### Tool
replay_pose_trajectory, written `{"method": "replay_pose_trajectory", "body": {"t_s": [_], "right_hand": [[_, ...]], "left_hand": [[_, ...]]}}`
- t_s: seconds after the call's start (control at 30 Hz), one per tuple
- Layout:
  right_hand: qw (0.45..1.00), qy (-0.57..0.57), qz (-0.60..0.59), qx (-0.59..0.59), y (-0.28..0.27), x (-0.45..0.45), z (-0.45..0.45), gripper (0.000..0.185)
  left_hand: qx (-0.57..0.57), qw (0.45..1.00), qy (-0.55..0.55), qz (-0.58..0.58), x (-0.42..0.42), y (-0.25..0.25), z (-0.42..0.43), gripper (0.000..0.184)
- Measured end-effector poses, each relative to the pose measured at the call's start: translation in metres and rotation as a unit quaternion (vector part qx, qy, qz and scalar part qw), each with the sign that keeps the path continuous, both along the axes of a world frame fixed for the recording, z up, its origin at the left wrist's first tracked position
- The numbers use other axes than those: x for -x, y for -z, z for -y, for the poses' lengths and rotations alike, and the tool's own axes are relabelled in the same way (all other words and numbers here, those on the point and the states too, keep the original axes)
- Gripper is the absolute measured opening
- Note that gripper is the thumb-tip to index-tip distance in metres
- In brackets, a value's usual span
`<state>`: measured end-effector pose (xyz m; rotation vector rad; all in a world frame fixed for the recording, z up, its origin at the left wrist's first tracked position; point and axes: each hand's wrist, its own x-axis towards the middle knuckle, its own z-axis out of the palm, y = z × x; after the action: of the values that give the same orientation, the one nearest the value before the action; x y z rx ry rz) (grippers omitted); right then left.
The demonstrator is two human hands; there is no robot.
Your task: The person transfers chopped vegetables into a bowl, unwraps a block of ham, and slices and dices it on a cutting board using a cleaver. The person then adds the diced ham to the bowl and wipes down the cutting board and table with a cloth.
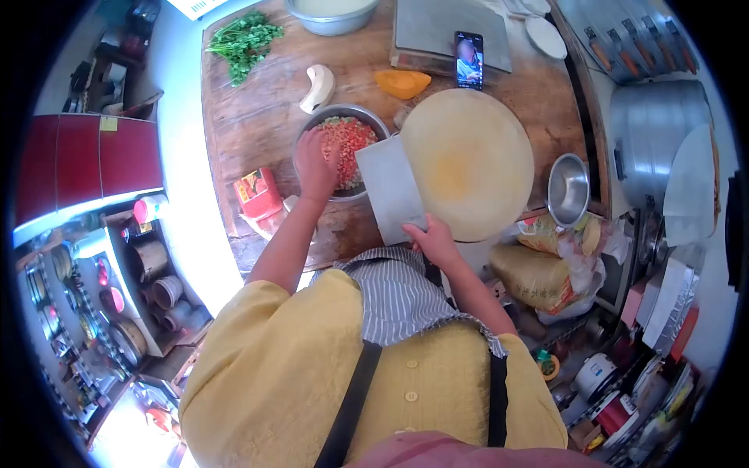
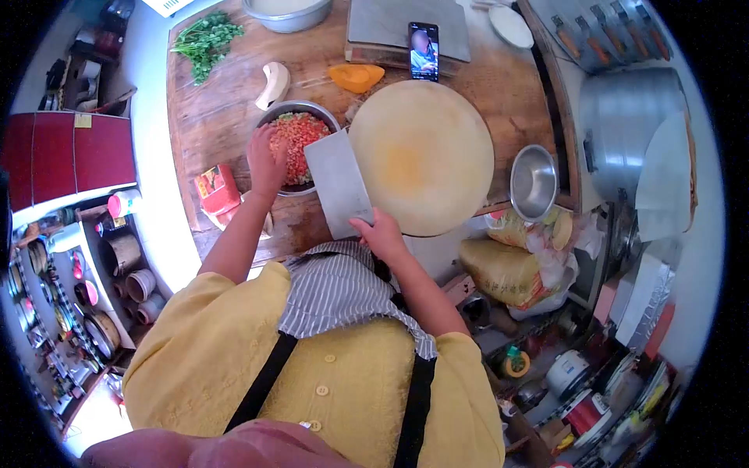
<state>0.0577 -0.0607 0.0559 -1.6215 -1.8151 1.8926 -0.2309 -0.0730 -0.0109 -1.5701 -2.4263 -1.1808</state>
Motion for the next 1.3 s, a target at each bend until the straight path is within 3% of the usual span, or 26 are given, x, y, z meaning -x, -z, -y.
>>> {"method": "replay_pose_trajectory", "body": {"t_s": [0.13, 0.2, 0.27, 0.43, 0.5, 0.6, 0.67, 0.73, 0.77, 0.83, 0.87, 0.93, 0.97, 1.03, 1.07, 1.13, 1.17, 1.2, 1.27, 1.3], "right_hand": [[1.000, -0.028, -0.001, -0.003, -0.014, 0.011, -0.006, 0.028], [0.997, -0.047, 0.023, -0.058, -0.020, 0.012, -0.006, 0.027], [0.998, -0.002, 0.024, -0.059, -0.019, 0.011, -0.007, 0.026], [0.994, 0.098, 0.009, -0.050, -0.022, 0.004, -0.015, 0.023], [0.993, 0.116, -0.011, -0.037, -0.025, 0.004, -0.018, 0.022], [0.991, 0.125, -0.012, -0.035, -0.031, 0.003, -0.022, 0.021], [0.992, 0.113, 0.003, -0.056, -0.038, 0.003, -0.027, 0.021], [0.992, 0.102, 0.017, -0.076, -0.040, 0.003, -0.033, 0.021], [0.992, 0.105, 0.015, -0.068, -0.040, 0.003, -0.035, 0.021], [0.992, 0.108, 0.013, -0.059, -0.037, 0.006, -0.038, 0.020], [0.992, 0.112, -0.031, -0.046, -0.035, 0.010, -0.038, 0.020], [0.990, 0.112, -0.080, -0.032, -0.031, 0.022, -0.037, 0.019], [0.993, 0.088, -0.075, -0.028, -0.032, 0.028, -0.036, 0.019], [0.995, 0.064, -0.072, -0.026, -0.034, 0.042, -0.034, 0.019], [0.995, 0.031, -0.085, -0.031, -0.036, 0.049, -0.033, 0.020], [0.994, -0.003, -0.100, -0.035, -0.034, 0.061, -0.031, 0.020], [0.992, -0.046, -0.106, -0.040, -0.030, 0.065, -0.031, 0.022], [0.989, -0.089, -0.112, -0.045, -0.028, 0.070, -0.031, 0.023], [0.985, -0.121, -0.087, -0.090, -0.026, 0.079, -0.034, 0.023], [0.978, -0.149, -0.060, -0.136, -0.026, 0.083, -0.036, 0.024]], "left_hand": [[-0.018, 0.997, 0.068, -0.034, -0.027, -0.035, -0.002, 0.044], [-0.019, 0.999, 0.023, -0.038, -0.009, -0.021, 0.000, 0.037], [0.187, 0.959, -0.047, 0.208, 0.017, -0.005, 0.016, 0.028], [0.083, 0.980, -0.009, 0.180, 0.011, 0.033, 0.018, 0.031], [0.103, 0.994, -0.012, 0.042, -0.007, 0.052, 0.004, 0.037], [0.163, 0.981, 0.049, 0.096, -0.026, 0.048, -0.008, 0.041], [0.165, 0.983, 0.046, 0.072, -0.025, 0.038, -0.005, 0.039], [0.064, 0.993, 0.078, 0.068, -0.010, 0.015, 0.000, 0.031], [0.067, 0.992, 0.079, 0.069, -0.007, 0.005, 0.002, 0.031], [0.068, 0.965, -0.040, 0.248, -0.002, -0.010, 0.005, 0.027], [0.068, 0.966, -0.041, 0.246, -0.002, -0.008, 0.004, 0.027], [-0.024, 0.824, -0.111, 0.555, -0.001, 0.001, 0.000, 0.031], [-0.024, 0.825, -0.112, 0.553, 0.000, 0.006, -0.001, 0.031], [-0.116, 0.627, -0.145, 0.757, 0.002, 0.008, -0.005, 0.039], [-0.117, 0.628, -0.145, 0.756, 0.004, 0.009, -0.003, 0.039], [-0.144, 0.489, -0.081, 0.857, 0.006, -0.006, 0.002, 0.043], [-0.185, 0.455, -0.005, 0.871, 0.002, -0.014, 0.004, 0.052], [-0.186, 0.457, -0.006, 0.870, 0.003, -0.014, 0.007, 0.052], [-0.156, 0.355, 0.105, 0.916, 0.006, -0.013, 0.013, 0.055], [-0.150, 0.382, 0.096, 0.907, 0.007, 0.001, 0.016, 0.064]]}}
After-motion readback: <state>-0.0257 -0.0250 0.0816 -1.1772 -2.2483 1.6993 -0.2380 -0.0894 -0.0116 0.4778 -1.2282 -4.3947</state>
